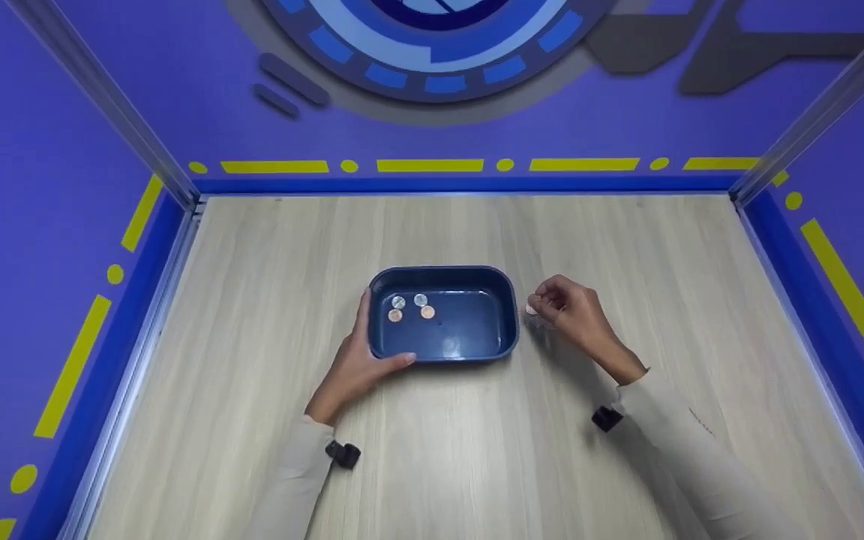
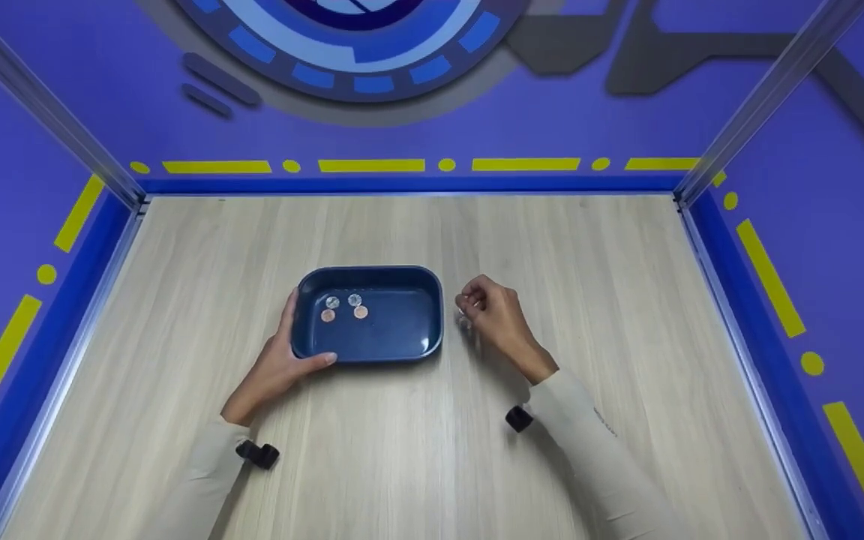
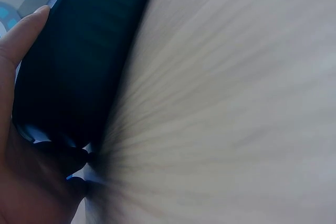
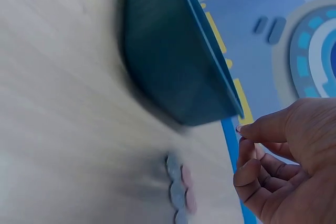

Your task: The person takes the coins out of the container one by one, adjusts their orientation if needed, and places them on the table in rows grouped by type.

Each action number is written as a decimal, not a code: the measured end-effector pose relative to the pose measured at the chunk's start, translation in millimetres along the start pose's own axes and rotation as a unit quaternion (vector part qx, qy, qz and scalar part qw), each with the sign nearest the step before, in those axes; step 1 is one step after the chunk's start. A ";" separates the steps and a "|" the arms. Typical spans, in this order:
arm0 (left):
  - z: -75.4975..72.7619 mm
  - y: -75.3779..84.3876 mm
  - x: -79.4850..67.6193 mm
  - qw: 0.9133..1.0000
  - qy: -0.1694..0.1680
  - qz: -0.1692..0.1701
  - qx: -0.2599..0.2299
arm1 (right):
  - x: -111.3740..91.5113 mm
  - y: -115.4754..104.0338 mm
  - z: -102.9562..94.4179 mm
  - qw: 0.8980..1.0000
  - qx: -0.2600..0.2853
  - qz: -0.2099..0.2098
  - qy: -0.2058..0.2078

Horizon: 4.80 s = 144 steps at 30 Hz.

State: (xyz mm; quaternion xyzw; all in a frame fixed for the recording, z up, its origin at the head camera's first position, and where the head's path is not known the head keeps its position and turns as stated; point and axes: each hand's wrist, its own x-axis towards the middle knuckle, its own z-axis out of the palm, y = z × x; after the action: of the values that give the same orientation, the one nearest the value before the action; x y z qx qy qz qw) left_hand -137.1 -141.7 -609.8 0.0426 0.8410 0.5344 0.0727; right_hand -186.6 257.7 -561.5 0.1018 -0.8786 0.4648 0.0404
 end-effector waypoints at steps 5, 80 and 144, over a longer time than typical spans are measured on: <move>-0.6 -0.9 0.5 1.000 -0.001 0.001 -0.003 | -6.4 18.4 -10.4 0.999 0.000 0.029 0.020; -0.1 1.1 -0.3 1.000 -0.006 -0.004 -0.010 | -4.8 19.5 -9.1 0.999 -0.033 0.021 0.020; 1.0 1.0 -1.2 1.000 -0.002 0.001 -0.001 | 65.5 -20.2 139.1 0.966 -0.059 -0.168 -0.190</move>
State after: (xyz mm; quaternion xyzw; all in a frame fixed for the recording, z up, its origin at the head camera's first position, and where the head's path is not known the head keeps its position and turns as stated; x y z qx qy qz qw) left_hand -135.7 -140.5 -609.3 0.0447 0.8401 0.5354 0.0743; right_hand -242.8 122.7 -612.9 0.3315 -0.8666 0.3706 -0.0435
